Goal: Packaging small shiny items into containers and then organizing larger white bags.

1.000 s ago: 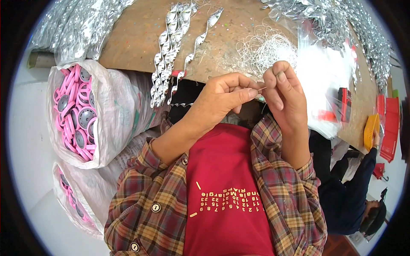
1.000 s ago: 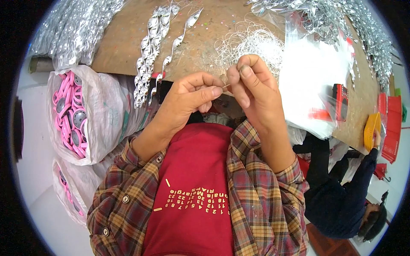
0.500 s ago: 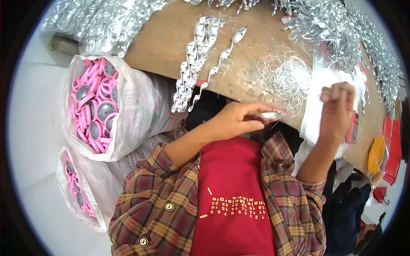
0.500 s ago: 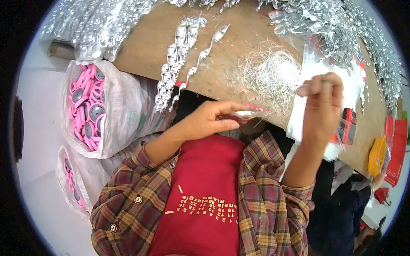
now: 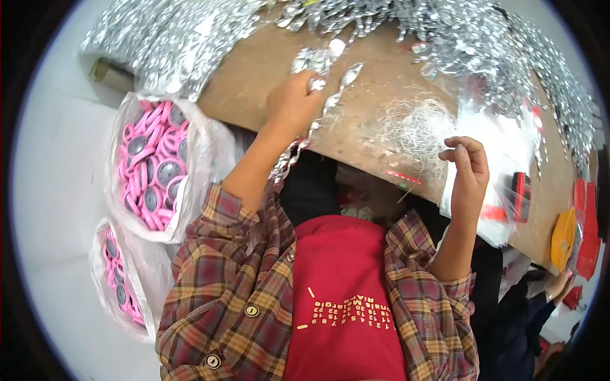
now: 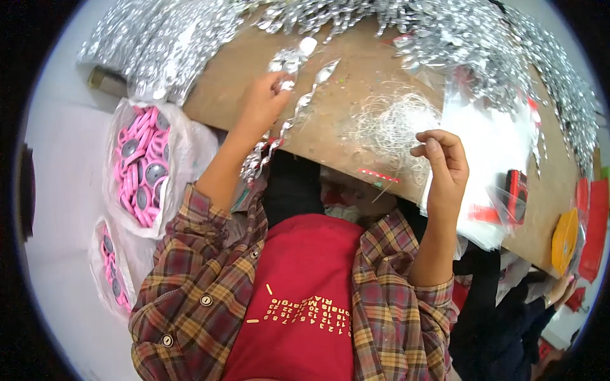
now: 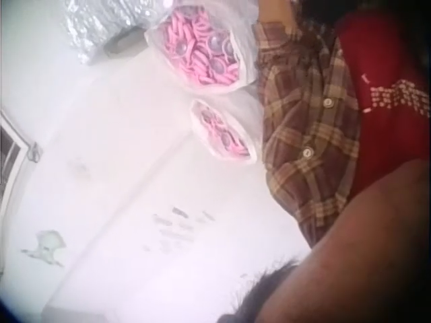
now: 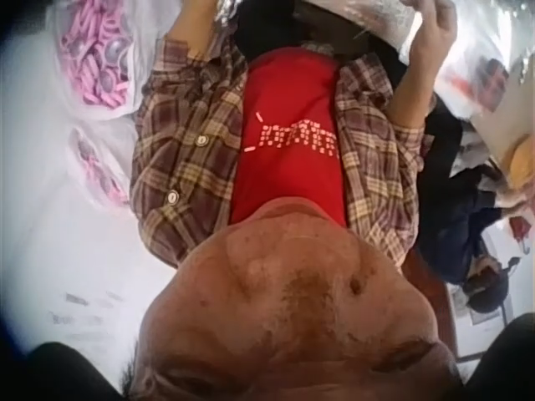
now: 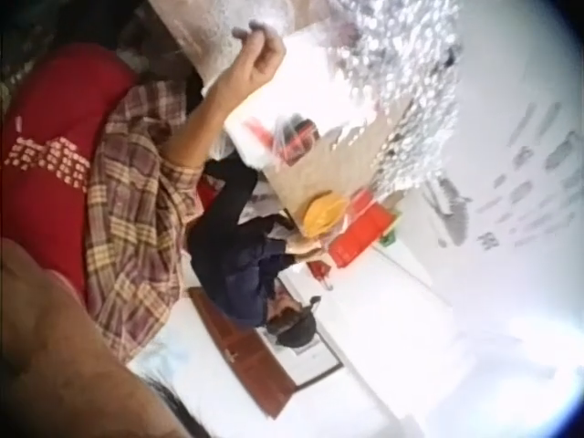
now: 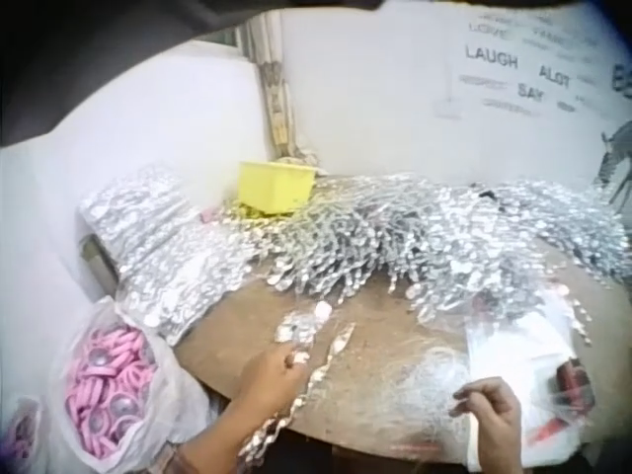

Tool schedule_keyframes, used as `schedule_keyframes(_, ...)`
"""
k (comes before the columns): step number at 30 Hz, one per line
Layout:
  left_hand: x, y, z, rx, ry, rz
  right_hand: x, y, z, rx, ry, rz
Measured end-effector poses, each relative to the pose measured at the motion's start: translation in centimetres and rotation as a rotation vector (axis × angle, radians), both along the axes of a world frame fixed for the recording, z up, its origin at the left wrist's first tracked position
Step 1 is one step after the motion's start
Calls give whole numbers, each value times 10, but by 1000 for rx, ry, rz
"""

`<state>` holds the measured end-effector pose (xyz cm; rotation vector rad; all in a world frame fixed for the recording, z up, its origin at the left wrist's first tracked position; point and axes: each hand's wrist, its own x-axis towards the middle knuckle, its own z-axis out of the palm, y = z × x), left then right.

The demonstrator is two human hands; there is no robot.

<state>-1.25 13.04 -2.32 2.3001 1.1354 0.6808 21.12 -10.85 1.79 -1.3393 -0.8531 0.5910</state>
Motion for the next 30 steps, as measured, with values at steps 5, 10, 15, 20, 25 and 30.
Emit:
schedule_keyframes(5, -4, -9, -5, 128, -10, 57, 35, 18, 3, -33, -207, -110)
schedule_keyframes(10, 0, -34, 31, 117, -30, -7, 96, 68, -13, -72, -678, -288)
schedule_keyframes(15, -9, -65, 40, 36, -231, -179, 133, 119, -33, -209, -1225, -376)
schedule_keyframes(20, -17, -89, 45, -40, -302, -185, 148, 148, -30, -306, -1316, -395)
schedule_keyframes(25, -22, -94, 52, -128, -389, -199, 166, 158, -35, -580, -1401, -122)
schedule_keyframes(30, -20, -91, 54, -143, -394, -201, 173, 163, -27, -469, -1292, -294)
